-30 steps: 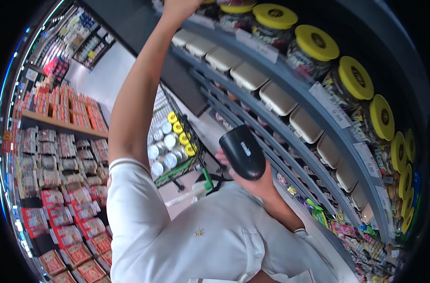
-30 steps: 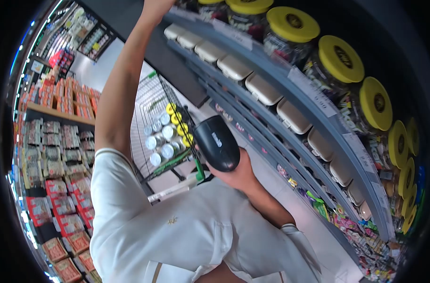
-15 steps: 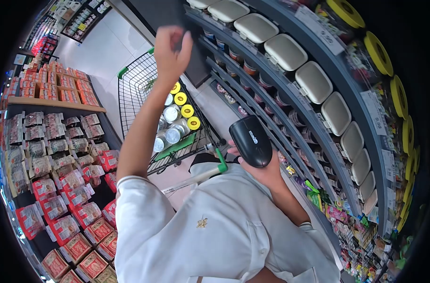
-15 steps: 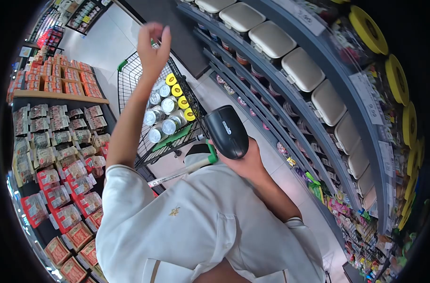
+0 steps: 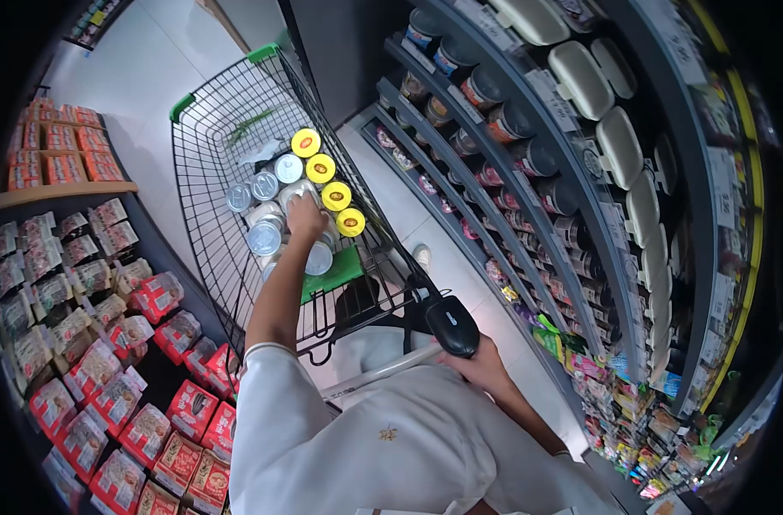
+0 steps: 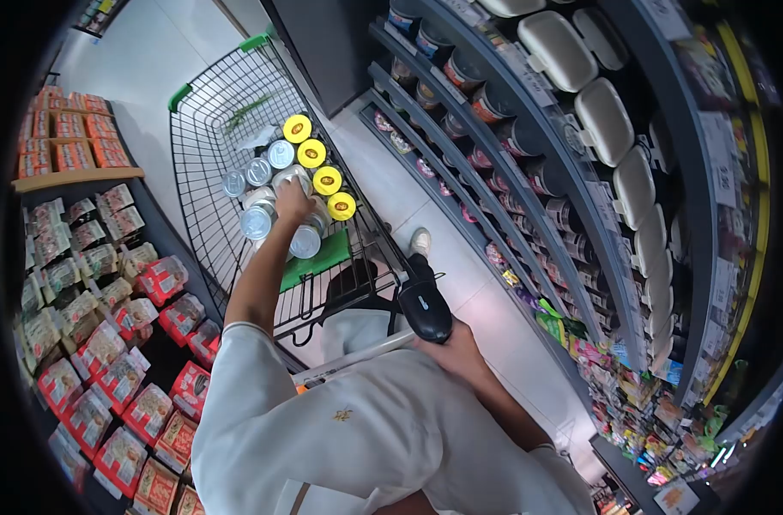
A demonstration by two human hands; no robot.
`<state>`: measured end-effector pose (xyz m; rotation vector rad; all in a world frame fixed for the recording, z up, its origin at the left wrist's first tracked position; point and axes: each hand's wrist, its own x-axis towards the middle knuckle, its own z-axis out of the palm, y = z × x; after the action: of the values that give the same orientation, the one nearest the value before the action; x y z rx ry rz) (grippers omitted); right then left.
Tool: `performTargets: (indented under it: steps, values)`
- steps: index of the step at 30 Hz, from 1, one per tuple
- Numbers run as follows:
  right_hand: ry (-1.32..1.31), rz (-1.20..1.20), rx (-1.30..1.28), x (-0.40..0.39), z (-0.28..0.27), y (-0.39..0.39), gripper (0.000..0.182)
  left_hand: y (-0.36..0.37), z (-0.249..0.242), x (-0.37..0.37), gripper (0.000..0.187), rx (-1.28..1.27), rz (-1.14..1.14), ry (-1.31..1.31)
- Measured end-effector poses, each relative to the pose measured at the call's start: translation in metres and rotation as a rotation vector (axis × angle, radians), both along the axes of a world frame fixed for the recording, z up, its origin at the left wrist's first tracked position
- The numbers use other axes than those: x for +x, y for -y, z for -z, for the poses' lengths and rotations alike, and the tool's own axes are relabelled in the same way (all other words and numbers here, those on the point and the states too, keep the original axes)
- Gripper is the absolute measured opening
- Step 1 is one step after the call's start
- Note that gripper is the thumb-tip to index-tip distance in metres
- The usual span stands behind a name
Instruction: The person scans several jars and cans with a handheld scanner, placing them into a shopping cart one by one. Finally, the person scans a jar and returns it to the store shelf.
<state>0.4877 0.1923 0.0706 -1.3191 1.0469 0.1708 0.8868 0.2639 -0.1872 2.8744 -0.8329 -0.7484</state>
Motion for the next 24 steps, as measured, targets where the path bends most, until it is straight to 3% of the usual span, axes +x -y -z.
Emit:
performTargets:
  steps: [2,7,15,18,21,24]
  values:
    - [-0.05,0.033,0.008,0.01,-0.003,-0.008,0.031,0.012,0.013,0.011,0.055,0.085,-0.033,0.014]
    - [-0.155,0.089,-0.044,0.014,0.005,-0.026,0.033,0.022,0.041,0.023,0.047,0.182,0.031,0.175]
    - [-0.219,0.131,0.013,0.029,-0.001,-0.029,0.039,0.012,0.028,0.037,0.071,0.224,-0.036,-0.047]
    - [-0.181,0.197,0.043,0.028,0.003,-0.033,0.04,0.01,0.007,0.043,0.08,0.136,-0.089,-0.046]
    - [-0.094,0.178,-0.045,0.034,0.001,-0.032,0.033,0.011,-0.046,0.042,0.093,-0.054,-0.112,-0.095]
    - [0.003,0.234,-0.047,0.036,0.005,-0.03,0.036,-0.008,-0.072,0.038,0.084,-0.462,-0.023,-0.203]
